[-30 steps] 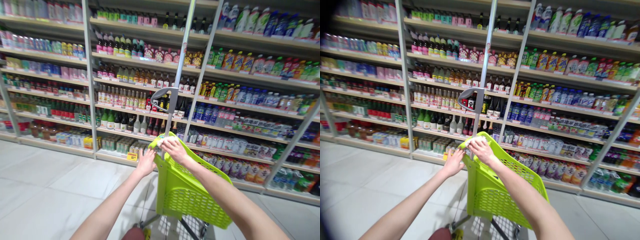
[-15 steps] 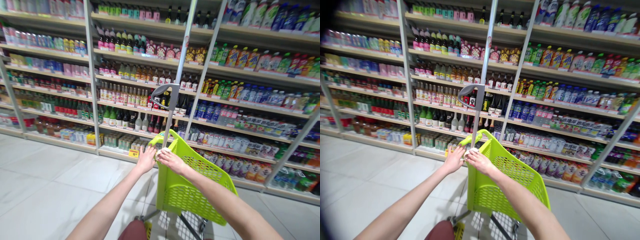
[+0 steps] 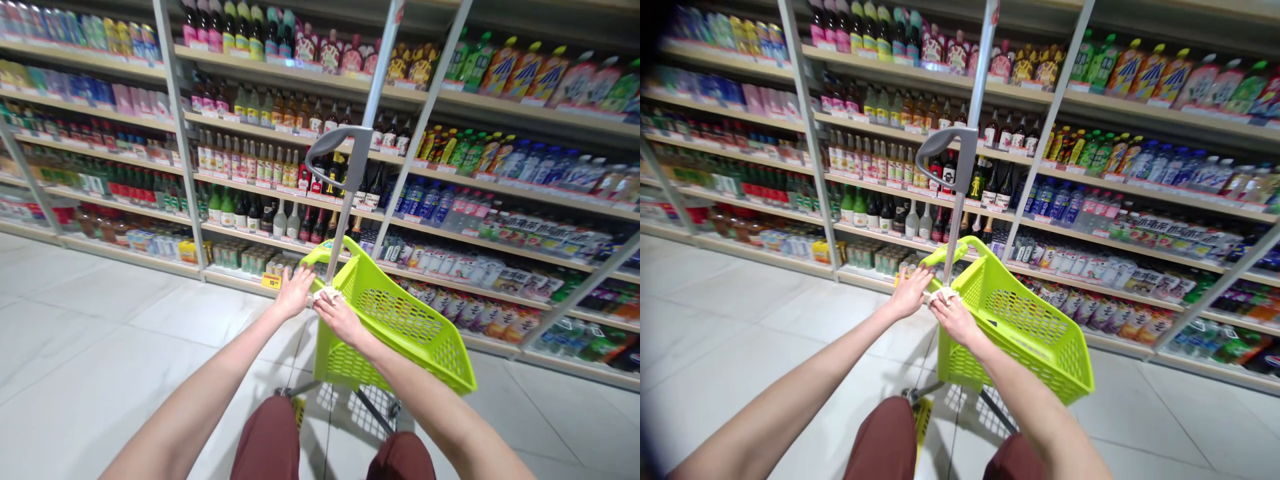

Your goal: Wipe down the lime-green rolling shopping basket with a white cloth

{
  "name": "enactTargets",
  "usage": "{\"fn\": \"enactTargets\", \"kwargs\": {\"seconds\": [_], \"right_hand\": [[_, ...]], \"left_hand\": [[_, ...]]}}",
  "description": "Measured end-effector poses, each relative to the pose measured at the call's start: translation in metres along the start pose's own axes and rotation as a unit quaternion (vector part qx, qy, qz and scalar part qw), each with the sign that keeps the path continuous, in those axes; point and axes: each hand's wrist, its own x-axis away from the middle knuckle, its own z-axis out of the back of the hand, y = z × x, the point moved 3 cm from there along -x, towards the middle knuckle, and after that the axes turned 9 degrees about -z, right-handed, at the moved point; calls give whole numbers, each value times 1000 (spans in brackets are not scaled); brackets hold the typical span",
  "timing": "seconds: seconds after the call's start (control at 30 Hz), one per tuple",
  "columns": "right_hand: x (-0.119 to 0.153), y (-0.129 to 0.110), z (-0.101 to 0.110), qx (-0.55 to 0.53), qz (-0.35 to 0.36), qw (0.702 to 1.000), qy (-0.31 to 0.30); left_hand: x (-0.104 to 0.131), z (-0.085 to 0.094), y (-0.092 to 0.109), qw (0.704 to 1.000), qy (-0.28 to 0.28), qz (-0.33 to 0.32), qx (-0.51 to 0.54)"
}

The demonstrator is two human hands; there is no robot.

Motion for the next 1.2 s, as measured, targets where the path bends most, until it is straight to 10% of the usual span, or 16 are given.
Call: {"fn": "enactTargets", "kwargs": {"seconds": [0.33,0.6,0.9,1.2], "right_hand": [[65,-60,-74,-41,36,985,-162],[9,-20,-15,-51,3,998,-22],[89,-60,-68,-66,9,983,-171],[40,-12,-13,-81,-116,990,-12]], "left_hand": [[1,-1,1,1000,-12,-14,-11],[1,-8,4,1000,2,-15,-18],[0,-5,5,1000,-8,-14,-24],[0,-9,10,1000,14,-2,-21]]}}
